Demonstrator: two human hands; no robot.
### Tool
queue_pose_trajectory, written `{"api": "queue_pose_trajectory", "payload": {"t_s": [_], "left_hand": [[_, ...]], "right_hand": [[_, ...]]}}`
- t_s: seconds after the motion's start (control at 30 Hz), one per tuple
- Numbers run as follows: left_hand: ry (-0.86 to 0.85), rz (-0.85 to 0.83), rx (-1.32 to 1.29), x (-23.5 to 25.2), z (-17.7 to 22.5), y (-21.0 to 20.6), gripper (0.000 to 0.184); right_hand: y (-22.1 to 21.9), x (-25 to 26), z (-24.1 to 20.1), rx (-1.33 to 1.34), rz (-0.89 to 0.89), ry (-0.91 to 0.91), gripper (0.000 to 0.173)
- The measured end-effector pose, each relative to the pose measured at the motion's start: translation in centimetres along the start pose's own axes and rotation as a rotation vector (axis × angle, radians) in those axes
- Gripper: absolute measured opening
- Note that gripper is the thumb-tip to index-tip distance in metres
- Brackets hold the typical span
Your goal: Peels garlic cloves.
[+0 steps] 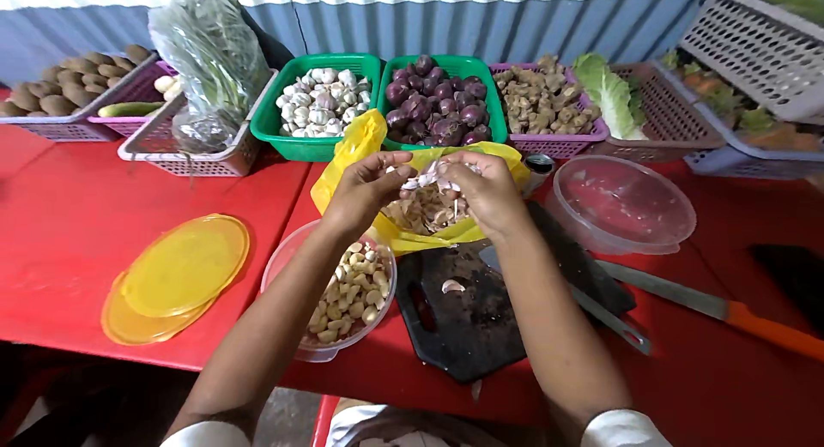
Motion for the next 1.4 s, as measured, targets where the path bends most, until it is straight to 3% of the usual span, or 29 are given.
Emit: {"api": "queue_pose_trajectory", "payload": {"t_s": [0.1, 0.23, 0.37, 0.5, 0.67, 0.77, 0.87, 0.97, 1.03, 1.1, 1.23, 1.4], "left_hand": [[-0.031, 0.029, 0.119, 0.3, 0.5, 1.0, 0.025], [-0.255, -0.107, 0.678, -1.1, 4.1, 1.8, 0.026], [-0.179, -0.381, 1.064, -4.7, 5.2, 2.6, 0.022], [-0.087, -0.359, 1.289, -5.4, 4.7, 3.2, 0.017], [-0.327, -0.316, 1.124, -2.2, 5.8, -0.2, 0.013], [-0.307, -0.297, 0.998, -0.3, 4.1, -3.0, 0.021], [-0.304, -0.296, 1.102, -0.7, 3.5, -2.9, 0.018], [-0.068, -0.276, 1.392, -3.9, 3.7, 0.8, 0.016], [0.231, -0.289, 1.547, -6.6, 1.0, 4.3, 0.025], [0.377, -0.273, 1.561, -8.7, -1.8, 6.9, 0.028], [0.226, -0.143, 1.425, -10.1, -1.8, 7.9, 0.011], [0.115, -0.025, 1.379, -9.7, 1.0, 8.9, 0.013]], "right_hand": [[1.0, 0.4, 0.4, -0.118, 0.071, 0.0, 0.012], [1.3, 0.3, 0.4, -0.485, 0.054, 0.043, 0.013], [0.6, 0.4, 0.7, -0.672, -0.075, 0.069, 0.024], [0.2, 0.7, 0.9, -0.743, -0.093, 0.065, 0.028], [0.1, 1.0, 2.0, -0.403, -0.024, -0.038, 0.015], [-1.2, 0.5, 3.4, 0.087, -0.035, -0.239, 0.024], [-2.1, -0.2, 3.9, 0.424, 0.039, -0.434, 0.024], [-1.5, -0.2, 3.7, 0.519, 0.098, -0.503, 0.017], [-0.9, 0.1, 3.6, 0.543, 0.12, -0.493, 0.017], [-0.8, 0.4, 3.6, 0.563, 0.133, -0.491, 0.016], [-1.2, 0.3, 3.6, 0.577, 0.129, -0.496, 0.017], [-0.6, 0.1, 3.2, 0.581, 0.122, -0.478, 0.018]]}}
Point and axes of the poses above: each hand's wrist, its own x-axis towards the middle knuckle, its own y-axis out of the back of the hand, z = x × y, the point moved 7 cm from there along x, towards the middle knuckle, and after that the axes turned 6 degrees about z, right-handed, at the moved point
